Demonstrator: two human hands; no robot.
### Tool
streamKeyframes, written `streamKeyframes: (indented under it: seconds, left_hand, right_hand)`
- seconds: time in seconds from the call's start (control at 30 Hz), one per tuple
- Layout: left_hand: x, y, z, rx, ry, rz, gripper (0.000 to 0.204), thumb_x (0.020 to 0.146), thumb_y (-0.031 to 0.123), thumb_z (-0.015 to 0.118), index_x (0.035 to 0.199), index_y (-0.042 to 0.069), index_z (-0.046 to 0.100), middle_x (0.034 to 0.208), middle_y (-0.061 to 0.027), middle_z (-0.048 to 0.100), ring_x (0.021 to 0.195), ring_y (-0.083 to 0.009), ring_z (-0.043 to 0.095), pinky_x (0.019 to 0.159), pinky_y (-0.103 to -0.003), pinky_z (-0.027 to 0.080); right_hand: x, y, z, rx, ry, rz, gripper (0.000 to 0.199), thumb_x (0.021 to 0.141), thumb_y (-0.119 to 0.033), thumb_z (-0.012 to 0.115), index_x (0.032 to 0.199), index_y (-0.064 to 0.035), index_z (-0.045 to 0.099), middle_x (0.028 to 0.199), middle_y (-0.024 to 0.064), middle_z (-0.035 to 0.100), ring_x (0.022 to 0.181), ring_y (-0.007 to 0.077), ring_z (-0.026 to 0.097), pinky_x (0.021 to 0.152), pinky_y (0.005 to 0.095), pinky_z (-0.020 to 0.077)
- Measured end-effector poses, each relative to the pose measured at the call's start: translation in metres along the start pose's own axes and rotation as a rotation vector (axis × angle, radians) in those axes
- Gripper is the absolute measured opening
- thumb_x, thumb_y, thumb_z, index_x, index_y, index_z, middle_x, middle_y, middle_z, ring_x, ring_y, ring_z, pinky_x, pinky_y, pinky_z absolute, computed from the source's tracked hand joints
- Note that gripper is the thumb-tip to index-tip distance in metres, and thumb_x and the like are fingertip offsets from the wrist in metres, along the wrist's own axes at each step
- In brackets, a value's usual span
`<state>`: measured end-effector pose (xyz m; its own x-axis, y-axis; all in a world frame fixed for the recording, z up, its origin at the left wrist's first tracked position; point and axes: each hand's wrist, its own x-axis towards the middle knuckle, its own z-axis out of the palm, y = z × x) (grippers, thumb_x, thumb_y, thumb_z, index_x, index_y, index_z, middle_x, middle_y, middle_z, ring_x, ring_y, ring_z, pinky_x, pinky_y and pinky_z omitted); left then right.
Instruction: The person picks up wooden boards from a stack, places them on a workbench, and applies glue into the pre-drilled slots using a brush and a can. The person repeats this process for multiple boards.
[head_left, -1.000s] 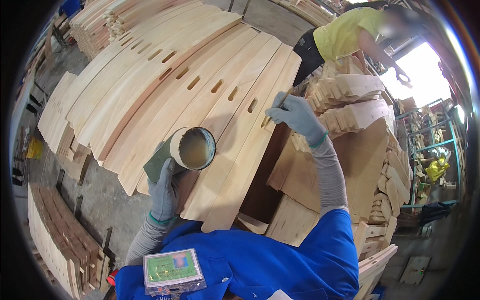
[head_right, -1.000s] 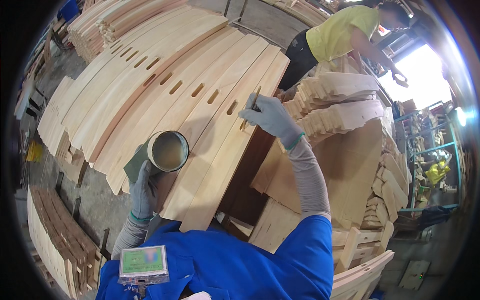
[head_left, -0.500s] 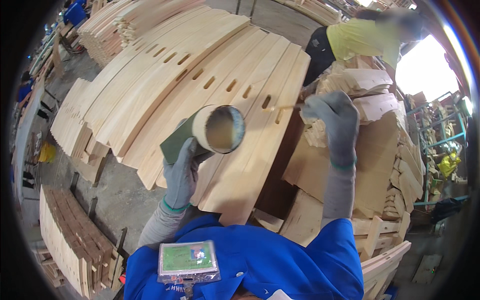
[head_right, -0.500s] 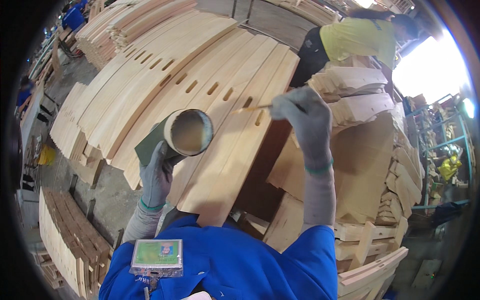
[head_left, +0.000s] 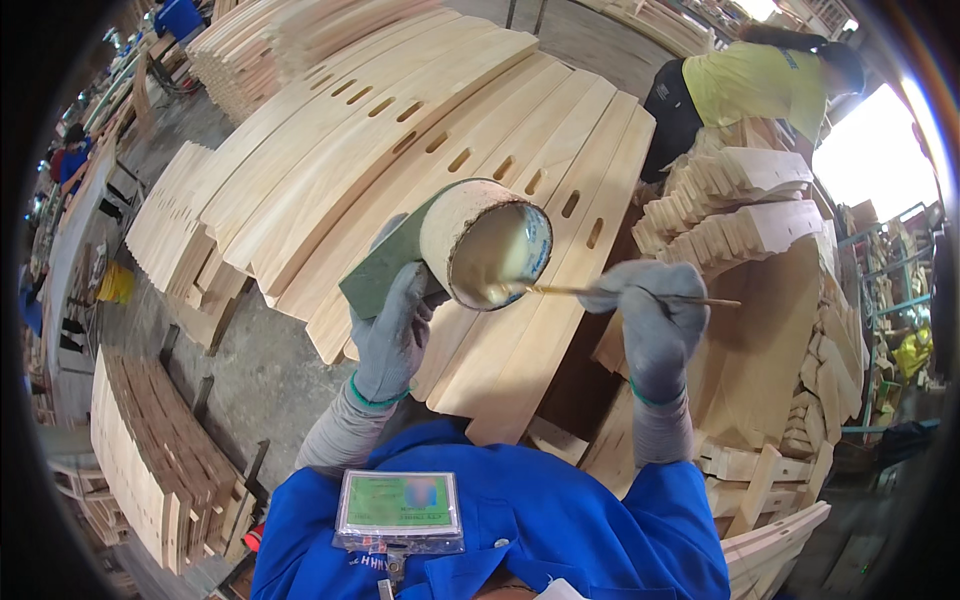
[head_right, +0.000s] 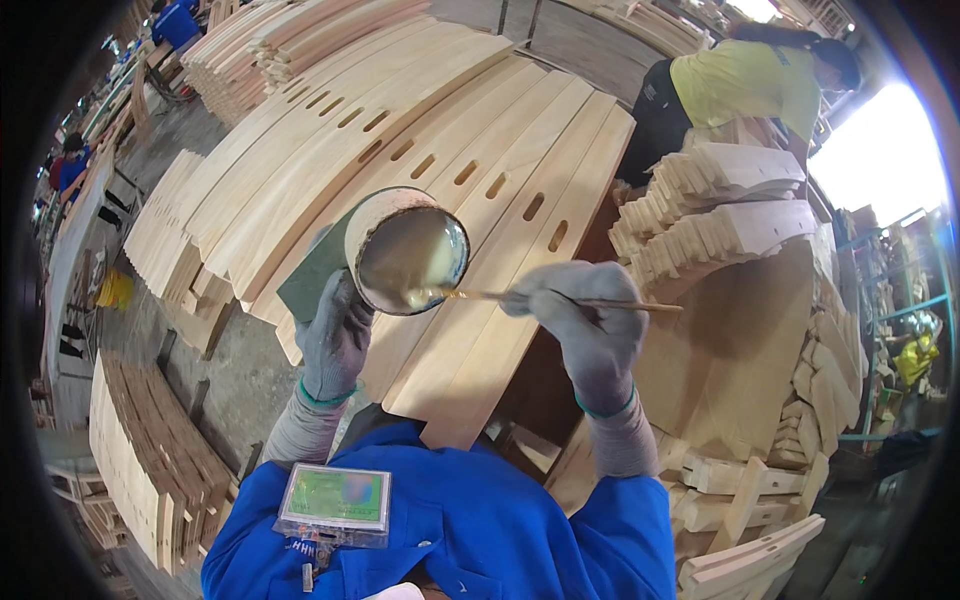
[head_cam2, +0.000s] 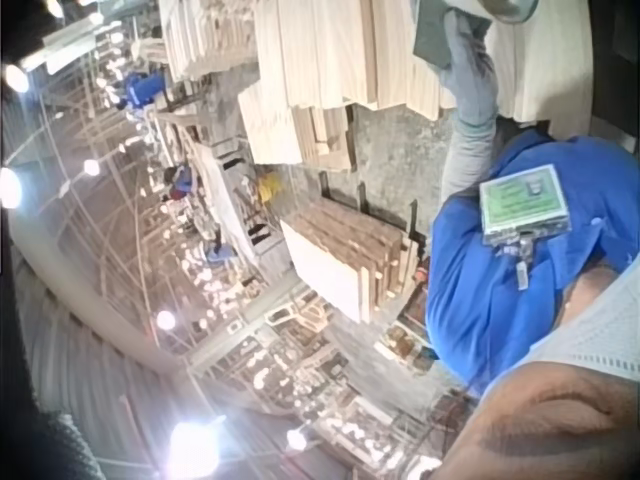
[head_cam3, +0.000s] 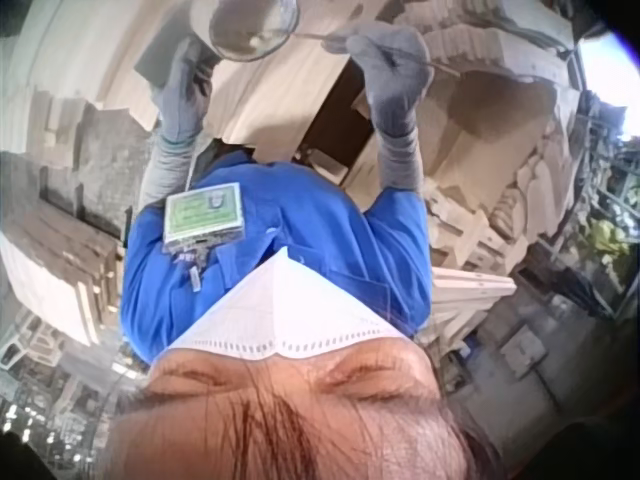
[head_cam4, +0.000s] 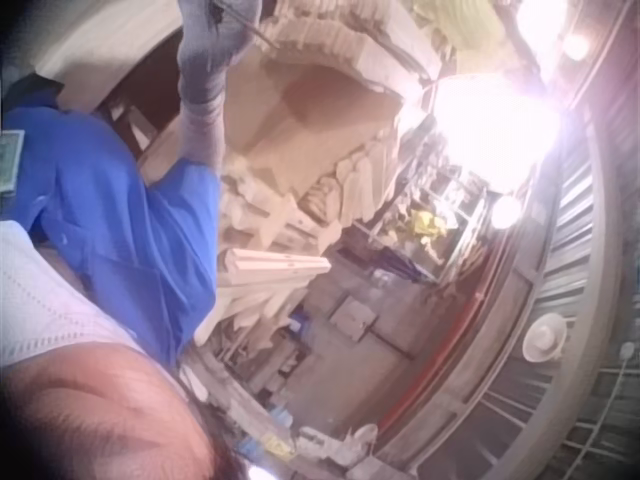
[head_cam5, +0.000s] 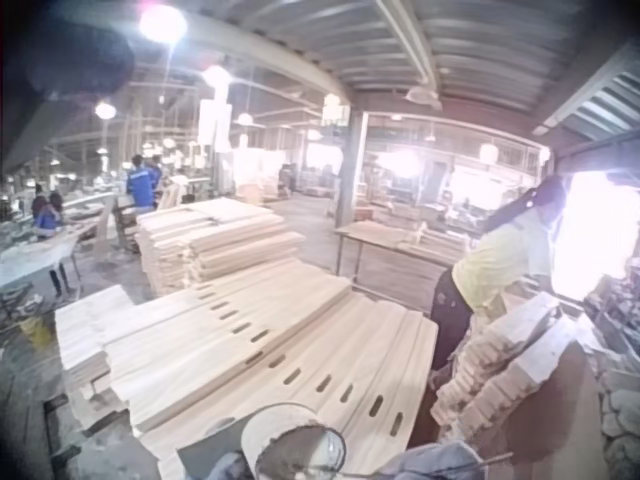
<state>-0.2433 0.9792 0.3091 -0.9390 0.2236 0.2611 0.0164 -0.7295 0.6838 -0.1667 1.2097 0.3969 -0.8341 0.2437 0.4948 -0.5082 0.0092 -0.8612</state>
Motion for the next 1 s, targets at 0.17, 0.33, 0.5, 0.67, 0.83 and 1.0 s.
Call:
streamKeyframes:
  seconds: [0.17, 0.33, 0.5, 0.67, 0.83, 1.0]
  left_hand:
    - [0.007, -0.003, 0.040, -0.011, 0.284, -0.011, 0.023, 0.092, 0.005, 0.052, 0.114, -0.002, 0.055, 0.096, -0.0056, 0.060, 0.074, -0.0088, 0.052, 0.069, -0.023, 0.048]
    - [0.000, -0.014, 0.008, 0.002, 0.240, -0.046, 0.037, 0.092, 0.005, 0.052, 0.127, -0.002, 0.045, 0.097, -0.0066, 0.060, 0.072, -0.0093, 0.056, 0.075, -0.029, 0.053]
    - [0.009, -0.019, 0.035, 0.004, 0.185, 0.119, 0.046, 0.093, 0.000, 0.046, 0.137, -0.004, 0.032, 0.129, -0.0135, 0.046, 0.110, -0.0201, 0.054, 0.088, -0.037, 0.052]
    - [0.004, -0.044, 0.021, 0.227, 0.184, 0.180, 0.050, 0.093, 0.000, 0.046, 0.138, -0.005, 0.026, 0.144, -0.0156, 0.027, 0.120, -0.0241, 0.046, 0.096, -0.038, 0.047]
    - [-0.002, -0.025, 0.015, 0.157, 0.266, -0.055, 0.053, 0.094, 0.005, 0.046, 0.141, 0.000, 0.022, 0.129, -0.0132, 0.045, 0.115, -0.0227, 0.050, 0.096, -0.037, 0.047]
    - [-0.008, -0.029, -0.003, 0.193, 0.247, -0.101, 0.051, 0.095, 0.007, 0.046, 0.141, 0.000, 0.024, 0.131, -0.0138, 0.044, 0.115, -0.0235, 0.050, 0.096, -0.038, 0.047]
  right_hand:
    - [-0.009, 0.011, 0.011, 0.094, 0.129, 0.058, 0.013, 0.083, 0.010, 0.040, 0.090, 0.0013, 0.047, 0.086, 0.0207, 0.061, 0.074, 0.0253, 0.065, 0.070, 0.0365, 0.0564]
    - [-0.017, 0.015, 0.015, 0.212, 0.202, 0.064, 0.013, 0.083, 0.012, 0.044, 0.091, 0.0016, 0.045, 0.089, 0.0214, 0.060, 0.076, 0.0246, 0.065, 0.072, 0.0363, 0.0571]
    - [-0.039, 0.033, 0.022, -0.063, 0.114, -0.091, 0.012, 0.083, 0.012, 0.041, 0.088, 0.0012, 0.043, 0.093, 0.0217, 0.057, 0.074, 0.0270, 0.064, 0.071, 0.0405, 0.0584]
    - [-0.041, 0.038, 0.021, -0.005, 0.199, -0.121, 0.012, 0.083, 0.012, 0.041, 0.088, 0.0014, 0.043, 0.094, 0.0208, 0.057, 0.074, 0.0270, 0.065, 0.068, 0.0381, 0.0584]
    - [0.041, 0.044, -0.032, -0.282, 0.180, 0.142, 0.004, 0.085, 0.002, 0.056, 0.081, 0.0019, 0.057, 0.078, 0.0106, 0.062, 0.075, 0.0153, 0.062, 0.073, 0.0260, 0.0497]
    - [0.127, 0.087, -0.094, -0.399, -0.033, 0.350, 0.014, 0.085, -0.010, 0.063, 0.081, 0.0004, 0.055, 0.073, 0.0070, 0.060, 0.063, 0.0116, 0.061, 0.063, 0.0230, 0.0522]
